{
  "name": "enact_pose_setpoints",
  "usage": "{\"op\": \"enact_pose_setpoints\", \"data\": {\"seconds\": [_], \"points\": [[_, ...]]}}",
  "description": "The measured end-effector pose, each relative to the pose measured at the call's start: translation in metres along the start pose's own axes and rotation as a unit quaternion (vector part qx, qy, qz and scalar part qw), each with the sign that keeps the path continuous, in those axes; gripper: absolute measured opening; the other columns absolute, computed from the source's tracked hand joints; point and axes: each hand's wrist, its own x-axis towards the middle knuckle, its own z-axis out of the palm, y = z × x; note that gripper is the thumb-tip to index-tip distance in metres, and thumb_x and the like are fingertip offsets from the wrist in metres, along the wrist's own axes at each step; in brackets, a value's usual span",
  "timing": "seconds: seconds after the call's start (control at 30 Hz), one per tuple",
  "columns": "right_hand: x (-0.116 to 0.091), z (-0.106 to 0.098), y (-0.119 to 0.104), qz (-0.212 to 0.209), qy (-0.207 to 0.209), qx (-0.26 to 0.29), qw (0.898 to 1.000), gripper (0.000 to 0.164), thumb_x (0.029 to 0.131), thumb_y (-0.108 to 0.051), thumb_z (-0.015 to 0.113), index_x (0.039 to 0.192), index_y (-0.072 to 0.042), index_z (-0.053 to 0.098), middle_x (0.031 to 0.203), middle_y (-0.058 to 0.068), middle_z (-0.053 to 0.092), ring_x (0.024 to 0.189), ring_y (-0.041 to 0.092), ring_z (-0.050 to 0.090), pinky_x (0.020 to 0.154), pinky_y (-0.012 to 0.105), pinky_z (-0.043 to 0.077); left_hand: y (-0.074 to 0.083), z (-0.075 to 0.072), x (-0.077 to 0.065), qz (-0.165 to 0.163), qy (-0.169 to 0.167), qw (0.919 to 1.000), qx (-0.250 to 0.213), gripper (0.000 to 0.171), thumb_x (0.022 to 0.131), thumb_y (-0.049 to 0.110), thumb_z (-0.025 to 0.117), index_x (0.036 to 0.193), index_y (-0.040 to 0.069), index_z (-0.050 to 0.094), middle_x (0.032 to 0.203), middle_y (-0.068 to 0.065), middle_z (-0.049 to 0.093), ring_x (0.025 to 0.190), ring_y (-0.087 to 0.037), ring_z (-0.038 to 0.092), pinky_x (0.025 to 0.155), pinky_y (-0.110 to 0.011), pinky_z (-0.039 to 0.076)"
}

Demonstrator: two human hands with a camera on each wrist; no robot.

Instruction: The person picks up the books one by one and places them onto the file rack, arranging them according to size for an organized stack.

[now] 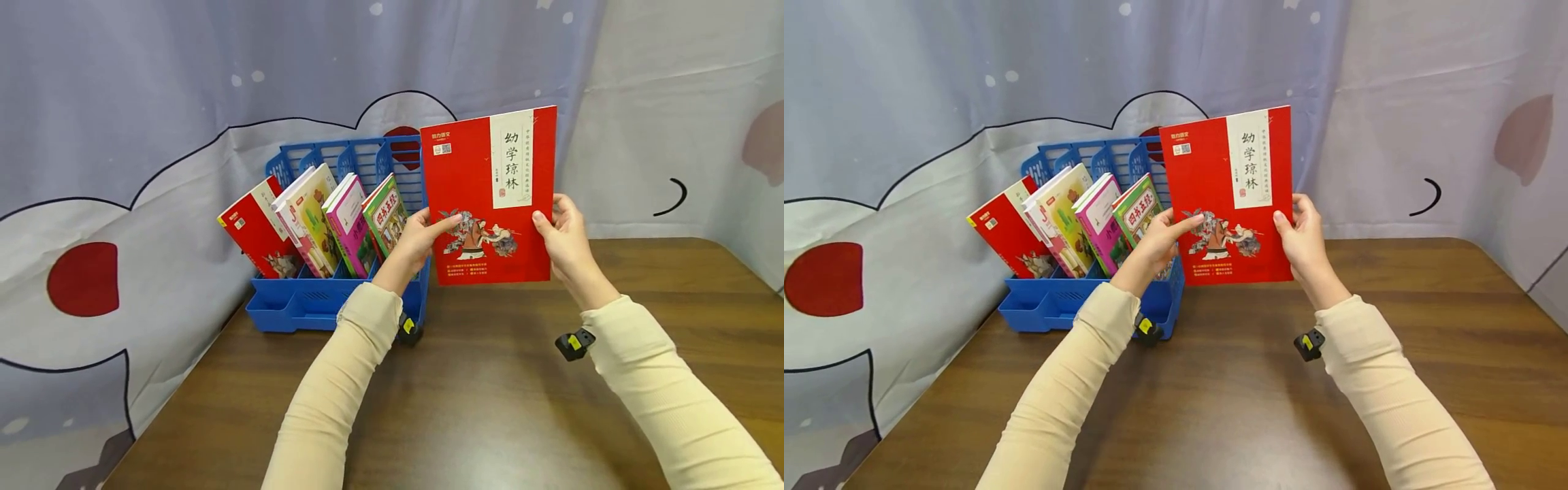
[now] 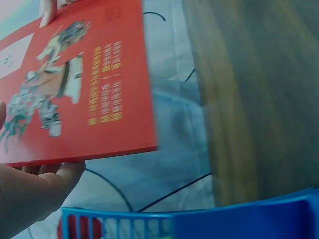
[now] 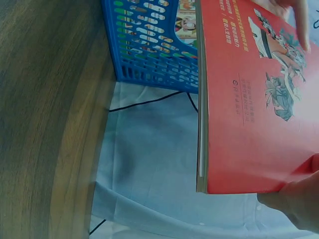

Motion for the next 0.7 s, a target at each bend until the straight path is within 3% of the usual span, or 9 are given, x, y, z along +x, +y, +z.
{"op": "enact_pose_setpoints", "data": {"seconds": [0.1, 0.17, 0.27, 0.4, 0.57, 0.7], "points": [[0.0, -0.001, -0.001, 0.007, 0.002, 0.006, 1.0, 0.019, 0.095, -0.001, 0.047, 0.099, -0.02, 0.049, 0.081, -0.014, 0.066, 0.072, 0.001, 0.062, 0.065, 0.018, 0.05, 0.016, 0.002, 0.006, 0.012, 0.011, 0.9997, -0.016, 0.04, 0.089, 0.02, 0.065, 0.126, 0.007, 0.055, 0.125, -0.015, 0.06, 0.091, -0.015, 0.065, 0.082, -0.029, 0.054], [0.001, -0.002, -0.001, 0.007, 0.002, 0.008, 1.0, 0.019, 0.095, -0.001, 0.048, 0.099, -0.02, 0.05, 0.081, -0.014, 0.066, 0.072, 0.001, 0.062, 0.065, 0.018, 0.05, 0.028, 0.003, 0.011, 0.022, 0.02, 0.9991, -0.03, 0.04, 0.09, 0.021, 0.065, 0.126, 0.008, 0.055, 0.125, -0.015, 0.061, 0.095, -0.02, 0.064, 0.088, -0.035, 0.053], [0.001, -0.002, -0.001, 0.009, 0.002, 0.009, 1.0, 0.02, 0.095, -0.001, 0.048, 0.099, -0.02, 0.05, 0.08, -0.013, 0.066, 0.072, 0.001, 0.062, 0.065, 0.018, 0.05, 0.045, 0.005, 0.018, 0.038, 0.029, 0.9977, -0.049, 0.038, 0.09, 0.02, 0.065, 0.124, 0.008, 0.056, 0.124, -0.017, 0.061, 0.09, -0.018, 0.063, 0.089, -0.037, 0.052], [0.001, -0.003, -0.002, 0.014, 0.002, 0.012, 1.0, 0.02, 0.095, -0.001, 0.048, 0.099, -0.02, 0.051, 0.08, -0.012, 0.066, 0.072, 0.001, 0.062, 0.065, 0.018, 0.05, 0.061, 0.01, 0.021, 0.029, 0.037, 0.9978, -0.047, 0.036, 0.089, 0.021, 0.066, 0.121, 0.007, 0.057, 0.123, -0.017, 0.062, 0.085, -0.016, 0.062, 0.087, -0.036, 0.052], [0.001, -0.004, -0.002, 0.015, -0.004, 0.015, 1.0, 0.02, 0.095, -0.001, 0.048, 0.099, -0.02, 0.051, 0.081, -0.013, 0.066, 0.072, 0.001, 0.063, 0.065, 0.017, 0.05, 0.067, 0.011, 0.021, 0.002, 0.042, 0.9985, -0.036, 0.037, 0.089, 0.023, 0.066, 0.121, 0.007, 0.057, 0.123, -0.015, 0.063, 0.087, -0.018, 0.062, 0.088, -0.037, 0.051], [0.001, -0.004, -0.003, 0.013, -0.017, 0.022, 1.0, 0.02, 0.095, 0.001, 0.048, 0.099, -0.019, 0.05, 0.081, -0.013, 0.066, 0.072, 0.001, 0.062, 0.066, 0.017, 0.05, 0.067, 0.012, 0.021, 0.004, 0.053, 0.9978, -0.04, 0.037, 0.088, 0.022, 0.066, 0.12, 0.006, 0.058, 0.121, -0.016, 0.064, 0.087, -0.019, 0.063, 0.088, -0.036, 0.052]]}}
